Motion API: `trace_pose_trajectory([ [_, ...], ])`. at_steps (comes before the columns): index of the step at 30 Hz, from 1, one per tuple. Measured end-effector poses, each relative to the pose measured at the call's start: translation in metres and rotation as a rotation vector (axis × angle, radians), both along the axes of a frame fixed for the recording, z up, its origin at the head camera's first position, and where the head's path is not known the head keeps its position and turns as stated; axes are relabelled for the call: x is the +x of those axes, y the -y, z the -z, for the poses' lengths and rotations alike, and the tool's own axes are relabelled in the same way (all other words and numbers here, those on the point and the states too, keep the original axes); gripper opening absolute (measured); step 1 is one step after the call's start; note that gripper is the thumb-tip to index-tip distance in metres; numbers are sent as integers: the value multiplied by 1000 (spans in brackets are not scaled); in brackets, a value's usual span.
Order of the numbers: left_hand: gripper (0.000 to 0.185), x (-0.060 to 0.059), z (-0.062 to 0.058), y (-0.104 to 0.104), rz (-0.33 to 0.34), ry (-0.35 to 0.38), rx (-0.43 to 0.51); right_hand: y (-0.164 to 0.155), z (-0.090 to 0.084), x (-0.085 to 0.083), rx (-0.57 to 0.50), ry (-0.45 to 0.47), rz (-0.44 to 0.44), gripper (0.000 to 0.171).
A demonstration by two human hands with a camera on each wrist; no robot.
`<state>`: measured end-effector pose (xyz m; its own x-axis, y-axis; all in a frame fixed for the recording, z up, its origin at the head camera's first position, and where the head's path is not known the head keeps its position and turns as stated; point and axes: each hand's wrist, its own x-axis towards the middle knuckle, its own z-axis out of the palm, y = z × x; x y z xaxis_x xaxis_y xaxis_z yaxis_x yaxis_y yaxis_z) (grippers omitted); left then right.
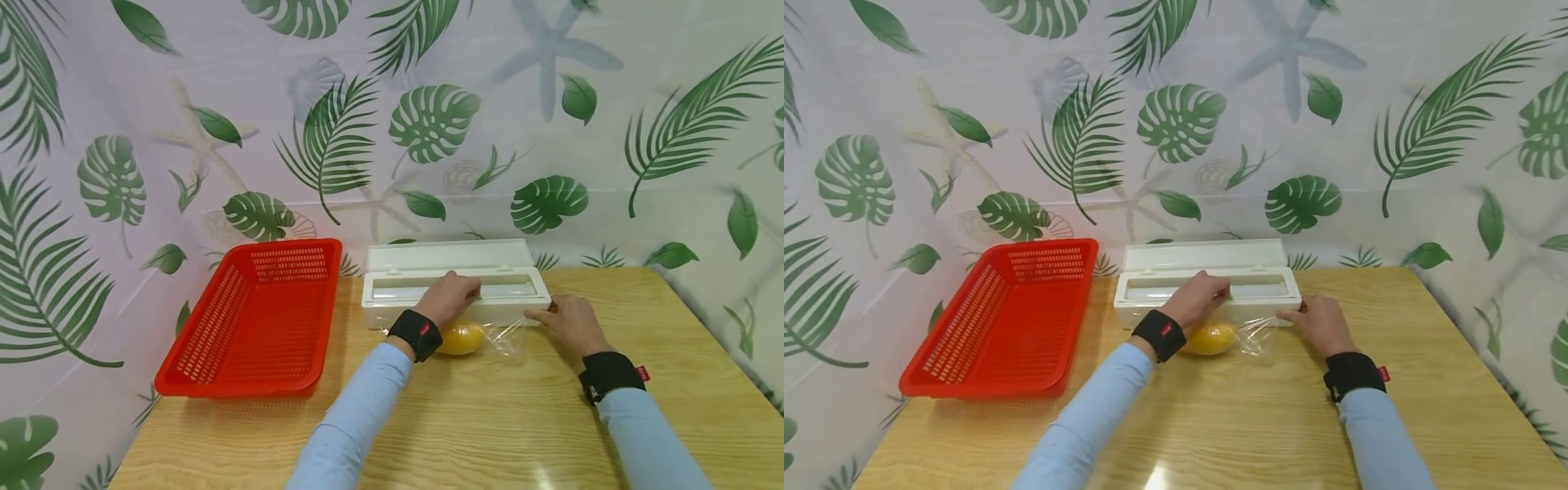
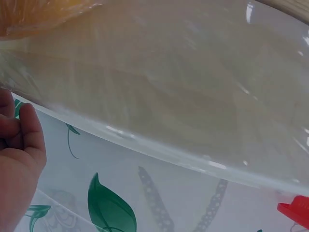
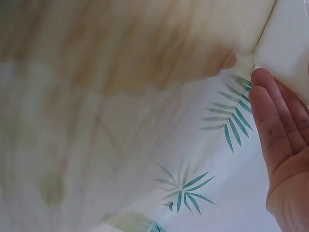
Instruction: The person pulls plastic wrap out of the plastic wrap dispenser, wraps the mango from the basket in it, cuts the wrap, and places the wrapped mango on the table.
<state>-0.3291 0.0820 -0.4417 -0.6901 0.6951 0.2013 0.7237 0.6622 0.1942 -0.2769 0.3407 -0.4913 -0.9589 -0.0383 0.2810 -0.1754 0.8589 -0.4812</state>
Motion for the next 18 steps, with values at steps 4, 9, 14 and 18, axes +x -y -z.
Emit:
trace_pose_trajectory([
  [4, 9, 1, 0, 9, -15, -50, -10, -1, -2, 0, 6, 10, 0, 39],
  [9, 12, 3, 2, 25, -25, -151, -15, -3, -4, 0, 30, 18, 15, 40],
  [14, 11, 8, 2, 37, -58, -210, -52, 1, -4, -2, 45, 14, -2, 40],
  [18, 11, 13, 3, 48, -99, -277, -95, 0, -4, 0, 48, 26, -9, 41],
])
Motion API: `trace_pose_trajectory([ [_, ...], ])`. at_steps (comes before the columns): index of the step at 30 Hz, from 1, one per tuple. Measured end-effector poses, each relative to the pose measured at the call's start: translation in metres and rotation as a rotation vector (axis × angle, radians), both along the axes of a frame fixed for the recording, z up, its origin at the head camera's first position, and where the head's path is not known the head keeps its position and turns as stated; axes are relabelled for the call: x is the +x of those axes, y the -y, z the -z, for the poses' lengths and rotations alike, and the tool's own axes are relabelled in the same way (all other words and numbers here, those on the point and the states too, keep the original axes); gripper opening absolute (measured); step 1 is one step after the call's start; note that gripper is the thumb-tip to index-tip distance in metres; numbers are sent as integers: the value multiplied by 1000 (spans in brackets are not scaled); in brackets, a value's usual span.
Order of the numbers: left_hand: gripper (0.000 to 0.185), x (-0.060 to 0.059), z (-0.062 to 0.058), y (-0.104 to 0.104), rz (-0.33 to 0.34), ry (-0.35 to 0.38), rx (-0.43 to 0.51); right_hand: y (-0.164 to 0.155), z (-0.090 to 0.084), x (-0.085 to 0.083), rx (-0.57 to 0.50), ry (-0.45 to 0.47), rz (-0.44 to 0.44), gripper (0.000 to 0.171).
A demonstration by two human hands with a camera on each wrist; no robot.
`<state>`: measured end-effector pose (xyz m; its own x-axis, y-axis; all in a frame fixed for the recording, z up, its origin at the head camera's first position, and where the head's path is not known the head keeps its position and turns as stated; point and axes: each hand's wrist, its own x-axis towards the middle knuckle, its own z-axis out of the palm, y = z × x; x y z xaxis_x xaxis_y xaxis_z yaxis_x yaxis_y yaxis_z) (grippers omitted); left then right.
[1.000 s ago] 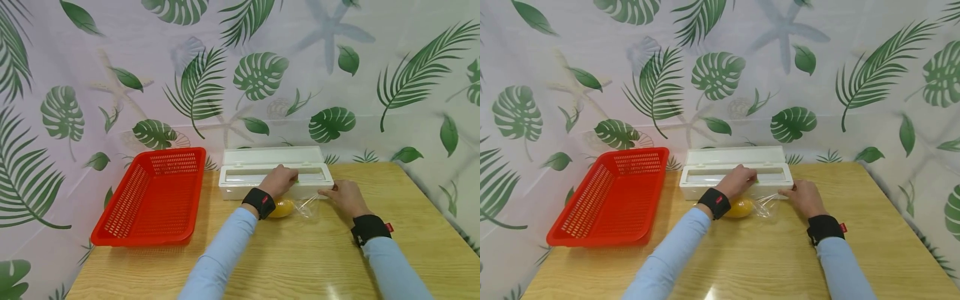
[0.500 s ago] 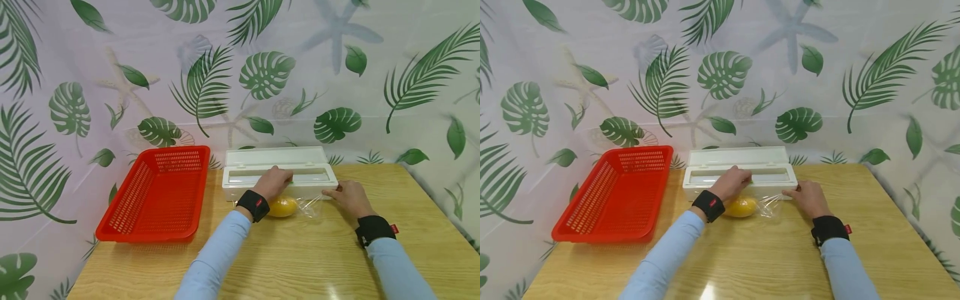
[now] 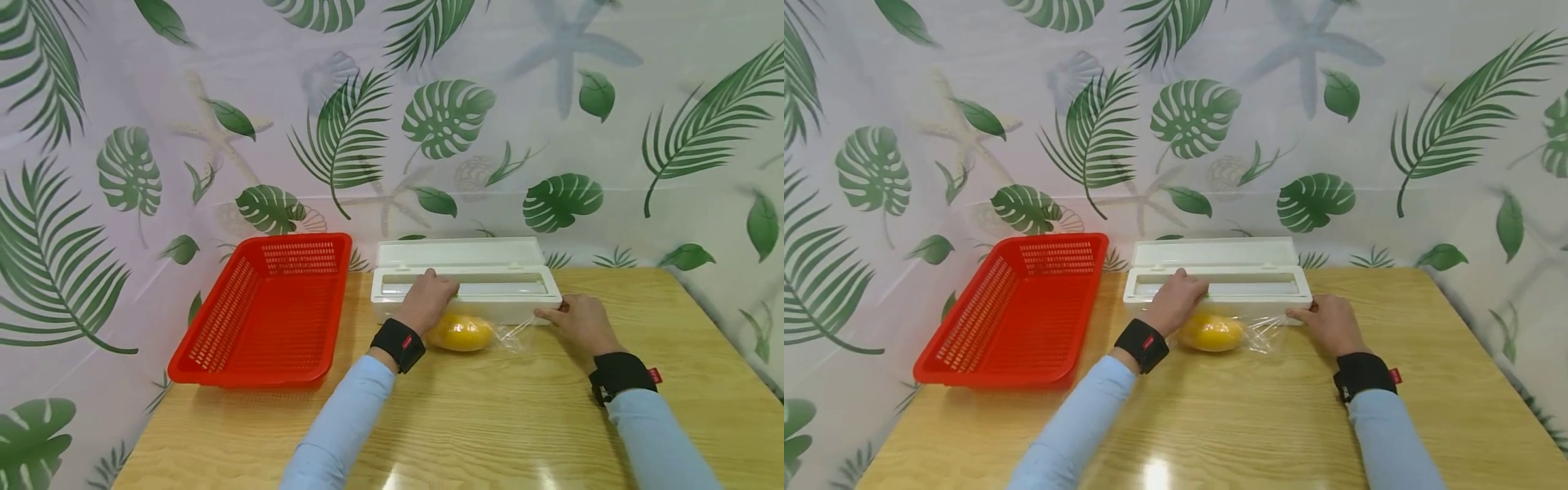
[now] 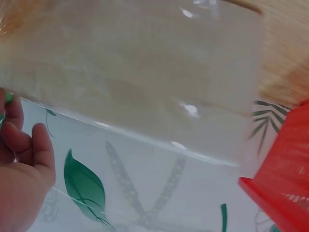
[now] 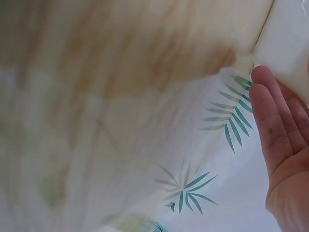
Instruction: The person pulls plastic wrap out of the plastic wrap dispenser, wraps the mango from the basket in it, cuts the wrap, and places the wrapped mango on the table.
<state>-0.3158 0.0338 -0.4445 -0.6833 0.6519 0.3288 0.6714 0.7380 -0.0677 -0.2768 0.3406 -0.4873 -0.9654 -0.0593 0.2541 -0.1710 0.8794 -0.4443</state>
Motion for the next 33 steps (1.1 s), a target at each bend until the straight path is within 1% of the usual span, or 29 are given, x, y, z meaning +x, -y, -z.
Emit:
trace_pose_trajectory([
  [1, 13, 1, 0, 3, -15, -15, -10, -2, 0, 1, 2, -1, 3, 41],
  [4, 17, 4, 3, 16, -74, -38, 6, -8, 0, 2, 8, -16, 11, 42],
  [7, 16, 7, 8, 31, -139, -56, 77, -14, 2, 2, 17, -32, 11, 43],
  [11, 14, 9, 18, 50, -234, -127, 170, -14, 4, 0, 6, -46, 4, 42],
  [13, 13, 9, 23, 57, -285, -172, 195, -12, 4, -1, 1, -61, 0, 41],
  [16, 18, 12, 29, 68, -347, -200, 237, -9, 3, -3, -7, -85, -8, 40],
  [19, 25, 15, 35, 76, -395, -219, 273, -7, 4, -3, -14, -77, -9, 39],
  [20, 26, 16, 36, 79, -408, -222, 287, -6, 4, -2, -16, -75, -12, 39],
  [22, 24, 17, 38, 82, -423, -237, 307, -5, 4, -2, -15, -64, -7, 39],
  [28, 13, 19, 41, 85, -444, -248, 358, -2, 5, -1, -20, -48, 3, 41],
  [31, 14, 20, 41, 85, -464, -222, 374, 0, 3, -1, -35, -31, -8, 40],
  [33, 16, 21, 40, 86, -475, -179, 404, -1, 1, -1, -39, -13, -21, 40],
])
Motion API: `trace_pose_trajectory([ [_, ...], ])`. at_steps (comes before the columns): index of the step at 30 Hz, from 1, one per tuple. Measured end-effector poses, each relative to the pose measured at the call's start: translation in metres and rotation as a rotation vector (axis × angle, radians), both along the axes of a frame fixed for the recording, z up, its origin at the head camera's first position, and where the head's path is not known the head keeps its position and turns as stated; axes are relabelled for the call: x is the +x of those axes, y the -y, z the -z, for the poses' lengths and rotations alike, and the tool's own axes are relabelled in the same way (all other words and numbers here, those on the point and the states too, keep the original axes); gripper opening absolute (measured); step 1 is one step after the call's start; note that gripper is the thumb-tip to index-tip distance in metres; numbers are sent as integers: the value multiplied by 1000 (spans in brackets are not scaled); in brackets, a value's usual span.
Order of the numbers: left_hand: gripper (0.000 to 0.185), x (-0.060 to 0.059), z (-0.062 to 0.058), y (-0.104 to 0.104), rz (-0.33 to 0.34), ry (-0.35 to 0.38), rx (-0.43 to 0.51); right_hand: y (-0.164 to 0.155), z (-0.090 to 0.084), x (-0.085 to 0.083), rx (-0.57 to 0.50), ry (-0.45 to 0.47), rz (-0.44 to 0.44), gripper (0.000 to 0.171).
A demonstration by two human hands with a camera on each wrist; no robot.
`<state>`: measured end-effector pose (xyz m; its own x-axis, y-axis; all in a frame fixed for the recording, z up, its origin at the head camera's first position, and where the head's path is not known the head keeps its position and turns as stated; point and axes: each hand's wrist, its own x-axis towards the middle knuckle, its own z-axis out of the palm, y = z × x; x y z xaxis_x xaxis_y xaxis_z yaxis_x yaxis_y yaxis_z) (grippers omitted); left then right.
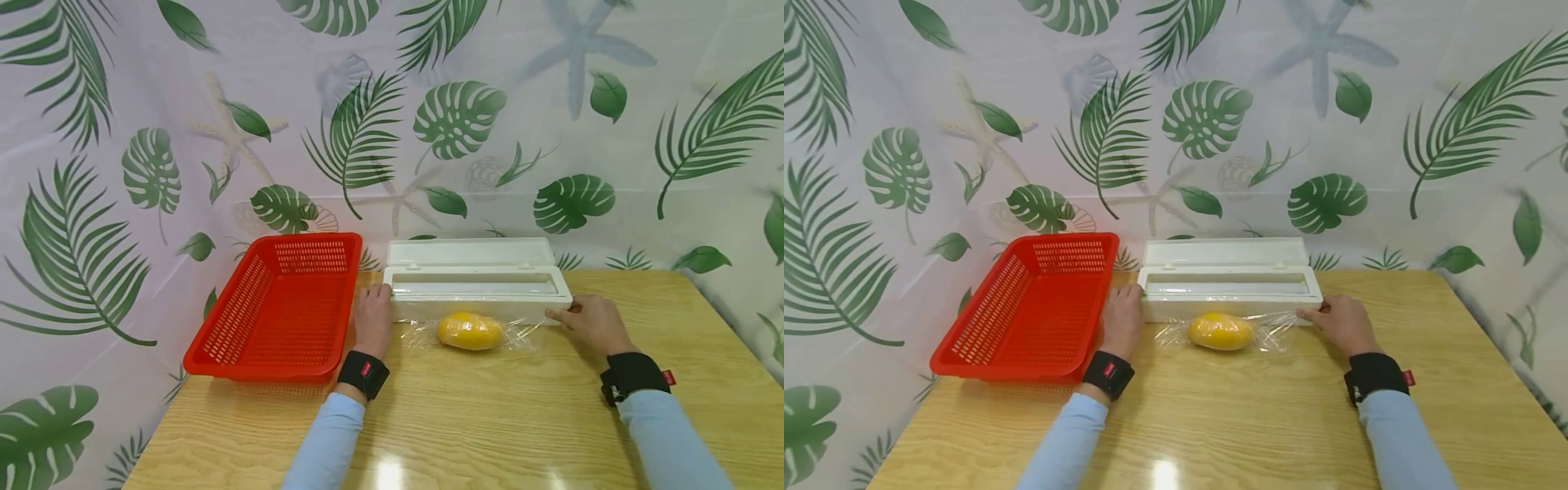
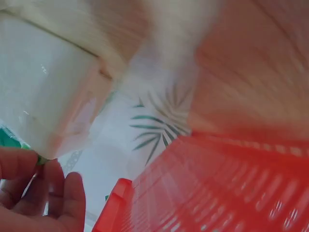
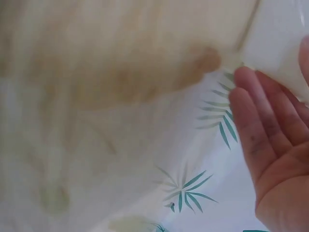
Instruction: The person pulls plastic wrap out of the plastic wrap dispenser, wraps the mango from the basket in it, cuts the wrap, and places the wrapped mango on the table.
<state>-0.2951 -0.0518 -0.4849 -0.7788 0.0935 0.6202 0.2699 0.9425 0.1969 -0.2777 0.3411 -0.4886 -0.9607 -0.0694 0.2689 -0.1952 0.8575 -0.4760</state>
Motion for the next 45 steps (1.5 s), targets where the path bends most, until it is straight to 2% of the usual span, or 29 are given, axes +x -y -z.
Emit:
trace_pose_trajectory([
  [5, 15, 3, 0, -1, 20, 82, 181, -5, -4, -1, -38, 106, -49, 43],
  [9, 19, 8, 0, -4, 18, 52, 228, -11, -5, -2, -123, 235, -79, 56],
  [11, 25, 11, -1, -6, 10, 20, 204, -14, -5, -2, -190, 297, -97, 64],
  [13, 29, 15, -2, -9, 32, -11, 168, -16, -6, -2, -256, 355, -116, 73],
  [15, 29, 21, -6, -17, 100, -47, 100, -19, -8, -1, -318, 416, -130, 80],
  [17, 27, 28, -8, -27, 206, -57, 6, -21, -11, 0, -337, 433, -121, 83],
  [19, 24, 33, -9, -39, 317, -33, -87, -18, -15, 4, -337, 366, -84, 82],
  [20, 24, 36, -9, -44, 356, -10, -145, -14, -17, 8, -334, 296, -60, 79],
  [22, 27, 38, -6, -53, 413, 62, -237, 2, -22, 16, -299, 96, -38, 68],
  [25, 40, 37, -1, -62, 427, 152, -343, 39, -31, 30, -171, -202, -99, 51],
  [26, 45, 36, 0, -64, 420, 174, -367, 52, -33, 33, -104, -274, -146, 45],
  [28, 54, 33, 4, -66, 405, 208, -393, 76, -33, 38, 26, -344, -252, 43],
  [31, 61, 26, 11, -67, 401, 207, -406, 102, -26, 41, 176, -300, -356, 51],
  [35, 60, 21, 19, -65, 415, 162, -420, 117, -8, 39, 269, -188, -359, 62],
  [40, 61, 23, 22, -60, 408, 150, -437, 119, 6, 33, 243, -181, -357, 61],
  [43, 59, 24, 20, -56, 425, 184, -394, 116, 7, 31, 191, -162, -375, 56],
  [45, 57, 25, 18, -55, 441, 213, -355, 113, 6, 30, 154, -114, -377, 54],
])
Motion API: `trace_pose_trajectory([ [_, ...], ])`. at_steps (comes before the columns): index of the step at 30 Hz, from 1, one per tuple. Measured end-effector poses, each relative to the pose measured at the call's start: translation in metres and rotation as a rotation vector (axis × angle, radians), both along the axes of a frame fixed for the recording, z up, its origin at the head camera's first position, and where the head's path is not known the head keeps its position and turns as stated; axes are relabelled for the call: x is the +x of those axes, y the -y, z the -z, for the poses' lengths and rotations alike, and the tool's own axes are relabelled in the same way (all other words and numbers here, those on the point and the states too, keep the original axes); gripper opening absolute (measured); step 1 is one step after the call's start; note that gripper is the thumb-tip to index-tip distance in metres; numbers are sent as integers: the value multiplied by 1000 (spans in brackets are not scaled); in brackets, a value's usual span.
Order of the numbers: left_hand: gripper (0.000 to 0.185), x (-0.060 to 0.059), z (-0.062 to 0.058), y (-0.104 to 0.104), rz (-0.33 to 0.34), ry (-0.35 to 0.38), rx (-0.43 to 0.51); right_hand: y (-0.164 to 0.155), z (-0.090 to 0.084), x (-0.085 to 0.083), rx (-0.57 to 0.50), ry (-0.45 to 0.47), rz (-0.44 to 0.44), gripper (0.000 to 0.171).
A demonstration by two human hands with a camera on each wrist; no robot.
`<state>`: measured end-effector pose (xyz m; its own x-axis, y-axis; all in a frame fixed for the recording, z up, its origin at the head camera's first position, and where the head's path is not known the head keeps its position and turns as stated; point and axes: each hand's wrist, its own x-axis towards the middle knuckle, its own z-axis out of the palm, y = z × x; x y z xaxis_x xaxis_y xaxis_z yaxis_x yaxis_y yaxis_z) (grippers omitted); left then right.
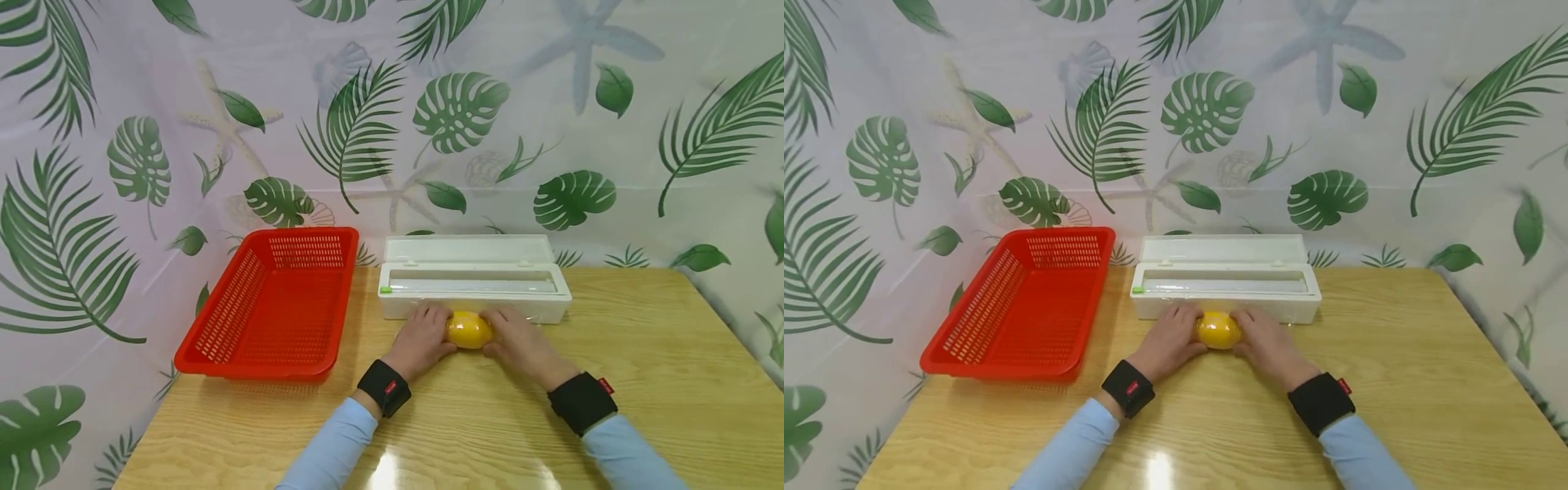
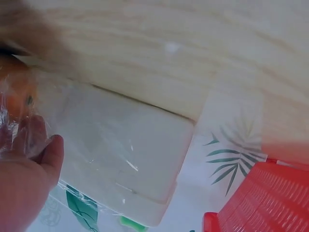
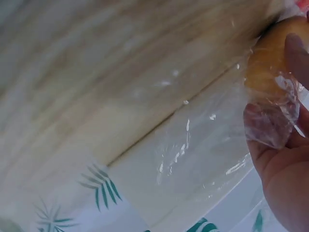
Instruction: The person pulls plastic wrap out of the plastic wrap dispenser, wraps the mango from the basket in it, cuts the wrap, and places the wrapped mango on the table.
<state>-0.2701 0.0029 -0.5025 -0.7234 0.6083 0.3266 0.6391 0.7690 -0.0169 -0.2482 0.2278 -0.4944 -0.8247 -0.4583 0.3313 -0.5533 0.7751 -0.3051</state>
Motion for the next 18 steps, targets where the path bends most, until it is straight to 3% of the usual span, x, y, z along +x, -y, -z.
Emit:
trace_pose_trajectory([
  [5, 55, -2, -4, 2, 10, 100, 39, -7, -4, -2, -81, 126, -22, 53],
  [12, 52, -3, -8, 11, 40, 309, 154, -14, -1, -5, -205, 207, -102, 46],
  [18, 41, -6, -10, 17, 61, 561, 322, -22, 0, -6, -316, 445, -130, 44],
])
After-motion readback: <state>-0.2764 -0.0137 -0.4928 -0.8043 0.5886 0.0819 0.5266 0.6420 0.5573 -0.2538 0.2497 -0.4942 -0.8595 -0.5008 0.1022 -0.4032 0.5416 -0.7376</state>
